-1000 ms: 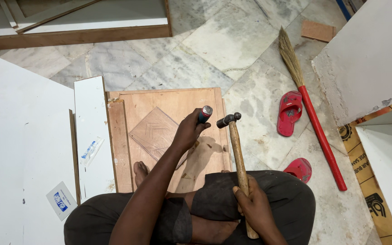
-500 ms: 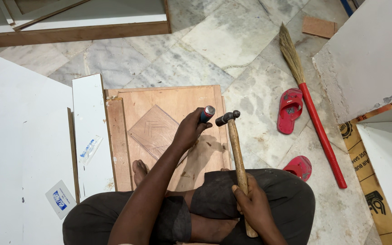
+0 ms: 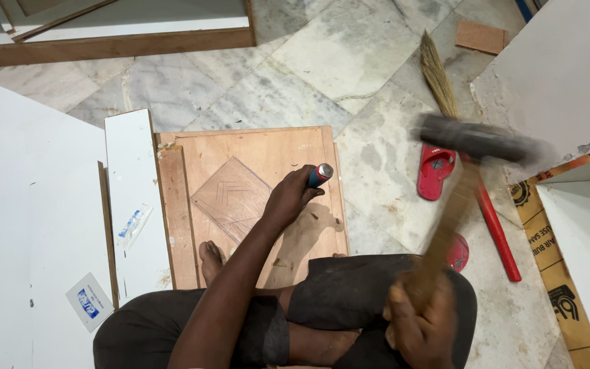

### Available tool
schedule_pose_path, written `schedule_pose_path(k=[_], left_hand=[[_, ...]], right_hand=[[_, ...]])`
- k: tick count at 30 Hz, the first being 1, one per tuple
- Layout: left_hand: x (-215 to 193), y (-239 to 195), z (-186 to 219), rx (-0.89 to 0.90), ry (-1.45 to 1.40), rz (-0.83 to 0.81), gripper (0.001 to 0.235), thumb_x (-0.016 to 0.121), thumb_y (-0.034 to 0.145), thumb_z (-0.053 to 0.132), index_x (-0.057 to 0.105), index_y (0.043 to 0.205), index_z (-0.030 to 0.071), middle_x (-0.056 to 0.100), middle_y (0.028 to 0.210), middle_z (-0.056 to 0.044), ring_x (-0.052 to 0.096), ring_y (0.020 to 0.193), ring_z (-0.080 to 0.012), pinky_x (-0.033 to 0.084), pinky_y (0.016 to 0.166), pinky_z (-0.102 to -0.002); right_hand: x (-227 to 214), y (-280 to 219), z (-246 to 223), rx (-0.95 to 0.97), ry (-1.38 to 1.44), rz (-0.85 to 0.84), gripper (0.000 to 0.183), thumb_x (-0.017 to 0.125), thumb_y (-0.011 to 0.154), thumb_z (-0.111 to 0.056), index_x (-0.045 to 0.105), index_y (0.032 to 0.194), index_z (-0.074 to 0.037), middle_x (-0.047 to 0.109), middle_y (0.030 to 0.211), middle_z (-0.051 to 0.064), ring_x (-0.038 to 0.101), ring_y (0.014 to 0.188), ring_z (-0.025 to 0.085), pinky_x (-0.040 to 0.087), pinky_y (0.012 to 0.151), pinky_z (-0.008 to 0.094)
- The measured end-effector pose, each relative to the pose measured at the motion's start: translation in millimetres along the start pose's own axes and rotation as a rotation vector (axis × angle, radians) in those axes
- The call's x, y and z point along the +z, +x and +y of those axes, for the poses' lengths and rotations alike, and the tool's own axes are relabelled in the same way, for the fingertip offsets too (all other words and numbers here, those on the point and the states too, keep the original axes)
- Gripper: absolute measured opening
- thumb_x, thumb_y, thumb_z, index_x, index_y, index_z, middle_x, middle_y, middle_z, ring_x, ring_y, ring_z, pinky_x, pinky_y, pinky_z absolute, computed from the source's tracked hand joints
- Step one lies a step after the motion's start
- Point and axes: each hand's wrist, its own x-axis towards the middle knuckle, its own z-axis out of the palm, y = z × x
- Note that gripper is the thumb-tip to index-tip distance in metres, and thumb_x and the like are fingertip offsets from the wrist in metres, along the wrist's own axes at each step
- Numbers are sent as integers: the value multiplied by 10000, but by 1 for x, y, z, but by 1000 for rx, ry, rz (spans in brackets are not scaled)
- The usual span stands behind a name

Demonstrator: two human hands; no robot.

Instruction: The person sits on the floor and uses a hammer and chisel to carve a geometric pattern into a small square piece of wood. They repeatedly strike the chisel to deepen the lines and occasionally lift the wood to inspect the progress.

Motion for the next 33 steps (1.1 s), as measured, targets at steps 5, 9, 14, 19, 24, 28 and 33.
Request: schedule_pose_path(k=[5, 9, 14, 19, 24, 28, 33], left_hand=[[-1, 0, -5, 22, -22, 15, 372, 755, 884, 198, 591, 1211, 132, 702, 1063, -108, 665, 1020, -313, 521, 826, -452], [1, 0, -4, -13, -37, 39, 359, 756, 899, 206, 588, 1205, 122, 692, 1055, -132, 664, 1002, -338, 518, 812, -466], [-3, 6, -33, -85, -121, 83, 367, 707, 932, 206, 545, 1237, 83, 706, 1067, -152, 704, 991, -309, 541, 830, -427], [-2, 6, -87, -363, -427, 250, 445, 702, 953, 232, 499, 1330, 111, 695, 1134, -88, 700, 1003, -238, 573, 837, -382], [5, -8, -135, -270, -824, 597, 404, 682, 987, 213, 512, 1307, 34, 662, 1169, -114, 672, 1024, -205, 585, 910, -371], [8, -8, -134, -226, -920, 632, 409, 704, 971, 195, 506, 1290, 32, 662, 1159, -125, 661, 1007, -211, 591, 906, -384], [-2, -6, -70, -259, -421, 290, 334, 700, 1000, 143, 540, 1282, 59, 724, 1169, -120, 703, 1028, -192, 550, 897, -354]], right_hand=[[4, 3, 27, -304, -266, 15, 268, 646, 1013, -184, 542, 1177, 1, 656, 782, 115, 621, 622, 145, 493, 563, 274], [32, 10, 55, -157, -431, -16, 501, 638, 943, -191, 470, 1374, 2, 641, 829, 159, 624, 622, 159, 448, 528, 288], [19, 35, 55, 684, 80, -274, 401, 625, 928, -174, 522, 1283, -19, 522, 714, 71, 488, 453, 149, 416, 400, 331], [29, 34, 49, 686, 85, -221, 379, 642, 947, -206, 531, 1257, -19, 527, 678, 52, 485, 447, 137, 421, 406, 321], [35, 28, 49, 593, 45, -273, 328, 643, 929, -201, 550, 1167, 6, 528, 638, 62, 489, 424, 138, 425, 397, 322], [32, 31, 54, 628, 24, -296, 310, 645, 936, -216, 555, 1151, -11, 533, 617, 86, 486, 420, 144, 433, 405, 316], [33, 33, 54, 626, 96, -276, 329, 638, 934, -220, 541, 1164, -7, 562, 676, 63, 498, 442, 133, 433, 403, 308]])
